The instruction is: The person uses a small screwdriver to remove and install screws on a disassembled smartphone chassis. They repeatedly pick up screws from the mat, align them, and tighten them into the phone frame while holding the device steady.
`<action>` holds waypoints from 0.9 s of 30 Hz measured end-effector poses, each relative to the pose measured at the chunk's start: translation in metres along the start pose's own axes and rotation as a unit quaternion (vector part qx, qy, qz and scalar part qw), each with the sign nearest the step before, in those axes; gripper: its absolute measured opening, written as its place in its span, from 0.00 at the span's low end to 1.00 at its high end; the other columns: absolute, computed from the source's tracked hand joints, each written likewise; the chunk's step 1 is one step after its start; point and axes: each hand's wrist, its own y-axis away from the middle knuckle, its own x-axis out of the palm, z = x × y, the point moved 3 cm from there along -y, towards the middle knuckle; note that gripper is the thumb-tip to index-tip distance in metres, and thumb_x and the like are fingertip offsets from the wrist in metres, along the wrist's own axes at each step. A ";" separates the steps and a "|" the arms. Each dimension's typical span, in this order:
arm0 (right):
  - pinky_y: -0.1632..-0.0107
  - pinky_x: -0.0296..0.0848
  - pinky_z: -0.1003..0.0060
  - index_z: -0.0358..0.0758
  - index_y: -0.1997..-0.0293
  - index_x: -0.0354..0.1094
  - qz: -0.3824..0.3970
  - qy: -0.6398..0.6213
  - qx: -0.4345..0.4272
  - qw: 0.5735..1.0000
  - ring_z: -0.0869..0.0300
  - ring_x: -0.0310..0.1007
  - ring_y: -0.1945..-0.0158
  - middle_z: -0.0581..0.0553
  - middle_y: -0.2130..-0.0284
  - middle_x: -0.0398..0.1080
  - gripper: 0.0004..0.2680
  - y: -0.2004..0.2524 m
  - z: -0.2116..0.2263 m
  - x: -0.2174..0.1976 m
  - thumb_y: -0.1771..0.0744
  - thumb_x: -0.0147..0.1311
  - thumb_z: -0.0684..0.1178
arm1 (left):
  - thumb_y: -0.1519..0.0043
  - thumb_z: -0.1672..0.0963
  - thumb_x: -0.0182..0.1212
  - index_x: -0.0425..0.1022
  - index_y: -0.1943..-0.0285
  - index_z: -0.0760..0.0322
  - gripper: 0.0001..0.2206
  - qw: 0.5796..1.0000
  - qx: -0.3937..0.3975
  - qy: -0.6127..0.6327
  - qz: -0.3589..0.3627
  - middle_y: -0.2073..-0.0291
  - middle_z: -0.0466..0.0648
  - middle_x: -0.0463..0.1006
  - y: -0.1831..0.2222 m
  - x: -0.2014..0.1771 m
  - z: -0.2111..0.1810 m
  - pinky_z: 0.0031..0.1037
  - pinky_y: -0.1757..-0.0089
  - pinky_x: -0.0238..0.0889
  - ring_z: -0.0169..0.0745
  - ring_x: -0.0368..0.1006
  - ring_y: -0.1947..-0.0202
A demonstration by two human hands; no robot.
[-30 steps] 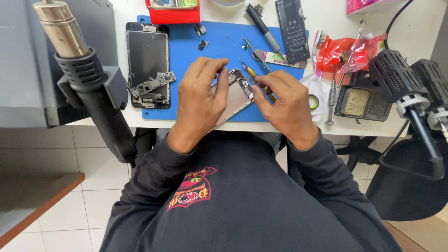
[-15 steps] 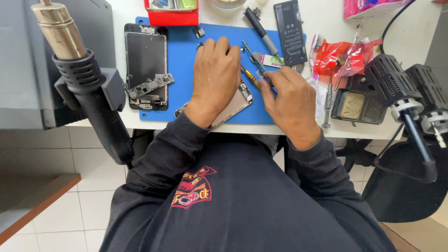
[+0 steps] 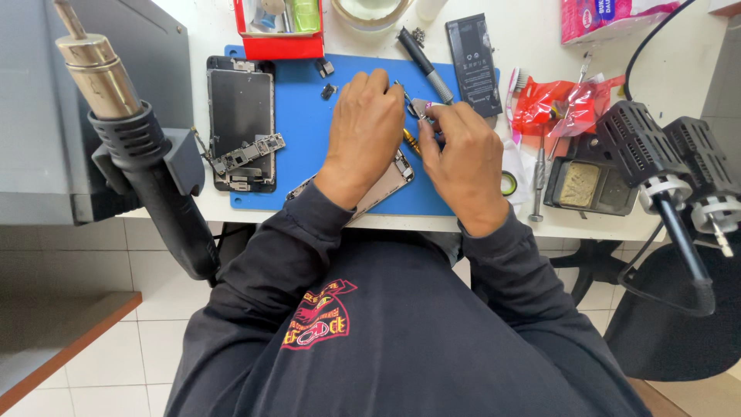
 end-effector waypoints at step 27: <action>0.62 0.74 0.47 0.37 0.48 0.80 -0.012 0.011 -0.001 1.000 0.45 0.77 0.60 0.42 0.62 0.75 0.04 0.004 -0.004 -0.004 0.27 0.63 0.43 | 0.36 0.63 0.62 0.65 0.65 0.62 0.09 1.000 0.023 0.015 0.006 0.66 0.53 0.66 0.001 -0.018 0.013 0.42 0.61 0.62 0.52 0.62 0.66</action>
